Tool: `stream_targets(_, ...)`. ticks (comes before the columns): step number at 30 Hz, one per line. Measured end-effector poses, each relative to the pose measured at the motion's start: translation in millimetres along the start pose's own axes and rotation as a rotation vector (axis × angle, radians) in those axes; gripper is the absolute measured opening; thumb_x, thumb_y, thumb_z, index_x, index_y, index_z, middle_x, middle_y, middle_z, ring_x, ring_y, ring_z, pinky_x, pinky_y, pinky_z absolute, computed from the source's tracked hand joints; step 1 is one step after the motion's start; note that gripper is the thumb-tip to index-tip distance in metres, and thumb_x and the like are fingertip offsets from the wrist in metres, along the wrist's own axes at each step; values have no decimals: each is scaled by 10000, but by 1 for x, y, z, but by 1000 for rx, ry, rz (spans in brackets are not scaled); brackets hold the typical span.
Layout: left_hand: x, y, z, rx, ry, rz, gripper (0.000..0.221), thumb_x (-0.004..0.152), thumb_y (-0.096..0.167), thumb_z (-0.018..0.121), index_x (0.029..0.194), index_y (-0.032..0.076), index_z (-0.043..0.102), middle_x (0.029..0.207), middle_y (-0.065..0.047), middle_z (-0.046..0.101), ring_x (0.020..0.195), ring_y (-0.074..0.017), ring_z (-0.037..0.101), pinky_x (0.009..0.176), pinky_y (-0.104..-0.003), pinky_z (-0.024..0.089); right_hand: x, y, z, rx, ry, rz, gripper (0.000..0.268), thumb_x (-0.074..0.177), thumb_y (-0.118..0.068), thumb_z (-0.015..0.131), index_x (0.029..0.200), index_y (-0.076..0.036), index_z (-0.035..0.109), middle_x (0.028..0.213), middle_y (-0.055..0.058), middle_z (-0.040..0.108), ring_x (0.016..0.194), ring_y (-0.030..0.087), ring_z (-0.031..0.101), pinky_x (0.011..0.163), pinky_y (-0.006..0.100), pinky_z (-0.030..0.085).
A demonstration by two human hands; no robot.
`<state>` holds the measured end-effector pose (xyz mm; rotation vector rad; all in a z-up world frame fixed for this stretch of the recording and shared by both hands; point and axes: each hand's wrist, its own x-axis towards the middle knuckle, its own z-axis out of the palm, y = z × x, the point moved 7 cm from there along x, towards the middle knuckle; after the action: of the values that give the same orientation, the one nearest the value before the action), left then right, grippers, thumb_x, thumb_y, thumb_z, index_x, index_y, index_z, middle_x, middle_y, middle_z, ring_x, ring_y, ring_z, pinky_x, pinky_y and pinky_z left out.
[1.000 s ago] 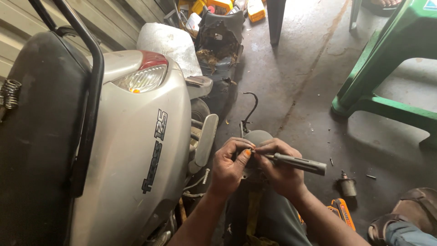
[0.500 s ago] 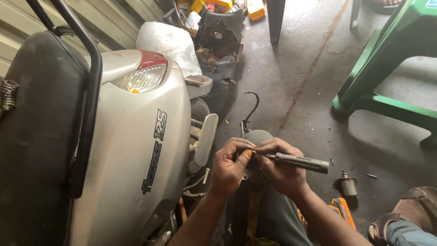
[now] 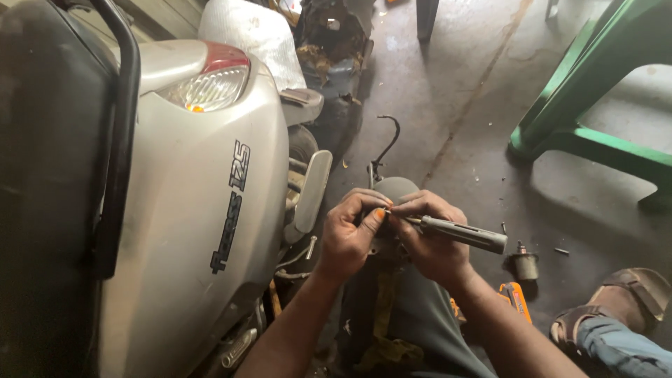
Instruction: Disassembling and inspecting a motorcycle starter motor using a screwdriver.
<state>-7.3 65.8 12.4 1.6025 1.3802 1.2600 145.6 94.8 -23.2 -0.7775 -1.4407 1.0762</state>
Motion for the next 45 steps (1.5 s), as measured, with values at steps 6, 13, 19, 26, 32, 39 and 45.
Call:
stream_targets(6, -3, -3, -1, -28, 1, -14, 67, 1003, 19, 619, 1011, -8, 680, 1081, -84, 692, 1007, -158, 673, 916, -291, 550, -3, 1, 1, -24, 45, 29, 107, 877, -4, 765, 967, -4, 707, 944, 79, 725, 862, 127, 691, 784, 265, 552)
stream_targets(13, -5, -38, -12, -328, 26, -144, 115, 1040, 25, 587, 1076, -21, 687, 1087, -69, 695, 1017, -120, 645, 936, -273, 524, -7, 40, 0, 523, 68, 319, 144, 948, -34, 709, 1059, 42, 659, 993, 135, 743, 914, 195, 741, 822, 340, 634)
stream_targets(19, -6, -65, -19, -660, 10, -275, 167, 1064, 61, 564, 1136, -26, 687, 1096, -66, 695, 1017, -119, 640, 930, -279, 520, -10, 56, 5, 641, 66, 415, 172, 975, -65, 698, 1092, 47, 638, 1005, 150, 734, 918, 213, 741, 818, 349, 621)
stream_targets(26, -4, -75, -19, -840, 11, -338, 170, 1046, 69, 566, 1125, -33, 677, 1075, -86, 699, 945, -134, 670, 873, -299, 552, -10, 58, 6, 619, 2, 326, 135, 936, 63, 572, 1062, 61, 622, 1014, 140, 693, 1006, 225, 713, 994, 370, 554)
stream_targets(32, -4, -79, -18, -711, 19, -254, 184, 1063, 81, 562, 1121, -50, 677, 1078, -84, 703, 978, -110, 666, 910, -279, 551, -5, 47, 10, 505, -19, 289, 147, 918, 62, 526, 1035, 36, 612, 1049, 116, 700, 1006, 174, 687, 947, 317, 551)
stream_targets(39, -4, -63, -15, -614, -10, -224, 190, 1058, 87, 555, 1110, -44, 683, 1048, -61, 701, 958, -102, 649, 881, -274, 537, -9, 46, 11, 196, -84, 367, 180, 989, -70, 623, 1129, -3, 714, 915, 41, 722, 735, 59, 607, 671, 234, 503)
stream_targets(45, -6, -28, -9, -279, -53, 20, 192, 1021, 33, 543, 1129, -40, 683, 1097, -80, 684, 1059, -124, 619, 971, -291, 503, -6, 34, 17, 404, -45, 343, 261, 891, 4, 765, 1141, 12, 691, 930, 32, 747, 835, 69, 692, 733, 221, 568)
